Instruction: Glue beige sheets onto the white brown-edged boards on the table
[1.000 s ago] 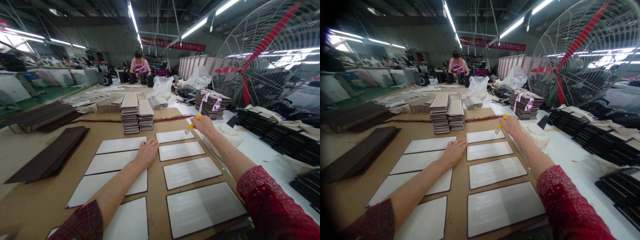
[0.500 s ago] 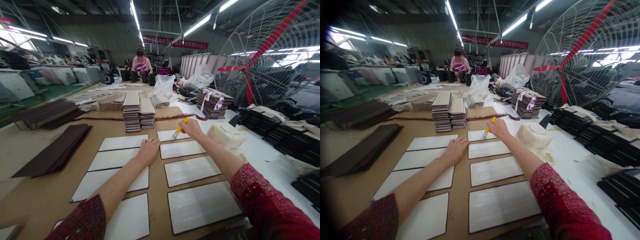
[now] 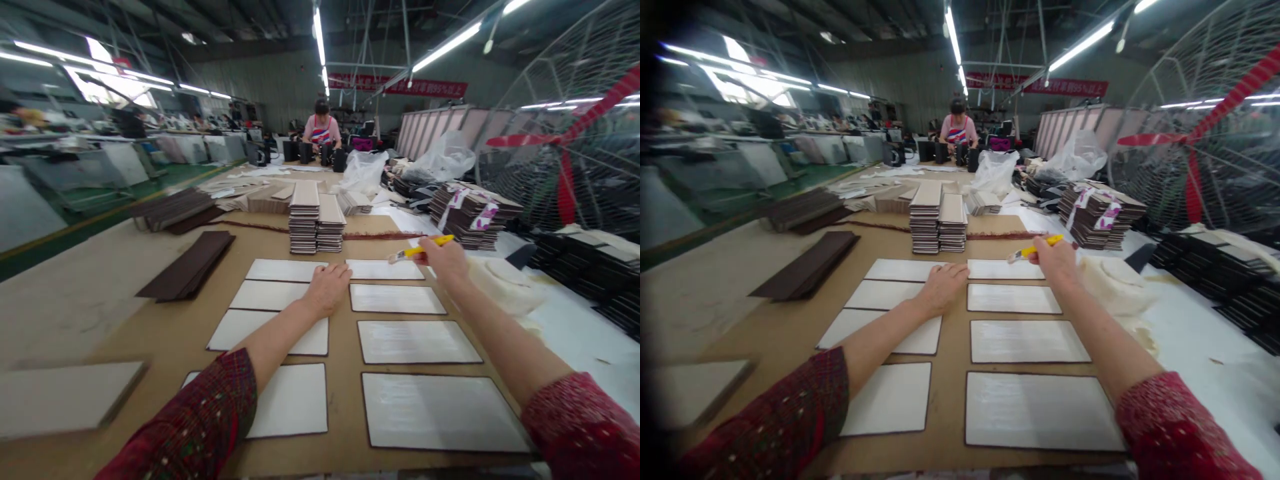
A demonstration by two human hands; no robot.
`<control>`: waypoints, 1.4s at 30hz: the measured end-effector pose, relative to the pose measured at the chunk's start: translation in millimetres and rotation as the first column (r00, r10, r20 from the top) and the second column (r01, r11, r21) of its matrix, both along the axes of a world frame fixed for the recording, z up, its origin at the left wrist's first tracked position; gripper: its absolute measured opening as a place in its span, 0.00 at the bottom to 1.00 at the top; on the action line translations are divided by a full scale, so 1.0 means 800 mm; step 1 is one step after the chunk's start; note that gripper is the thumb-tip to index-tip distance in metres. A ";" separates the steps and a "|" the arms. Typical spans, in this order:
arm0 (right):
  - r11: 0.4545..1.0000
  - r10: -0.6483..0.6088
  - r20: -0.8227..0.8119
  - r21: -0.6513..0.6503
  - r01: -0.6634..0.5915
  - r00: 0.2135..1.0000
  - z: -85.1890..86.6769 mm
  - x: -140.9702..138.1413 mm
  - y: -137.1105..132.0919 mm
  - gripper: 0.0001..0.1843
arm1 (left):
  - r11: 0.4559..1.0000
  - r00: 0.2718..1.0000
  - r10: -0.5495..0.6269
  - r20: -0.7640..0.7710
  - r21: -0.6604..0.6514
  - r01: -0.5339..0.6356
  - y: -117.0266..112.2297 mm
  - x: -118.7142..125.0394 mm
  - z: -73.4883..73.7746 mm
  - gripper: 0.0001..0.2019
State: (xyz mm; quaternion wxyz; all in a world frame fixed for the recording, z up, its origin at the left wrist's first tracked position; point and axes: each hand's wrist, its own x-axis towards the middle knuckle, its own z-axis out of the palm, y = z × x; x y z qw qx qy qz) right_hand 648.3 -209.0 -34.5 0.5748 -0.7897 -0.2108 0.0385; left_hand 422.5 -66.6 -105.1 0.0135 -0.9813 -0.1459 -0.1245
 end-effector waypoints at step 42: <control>0.724 0.678 -0.393 0.214 -0.656 0.621 -0.018 -0.281 0.186 0.08 | 0.825 0.836 0.542 -0.088 -0.135 -0.549 0.041 -0.275 -0.033 0.30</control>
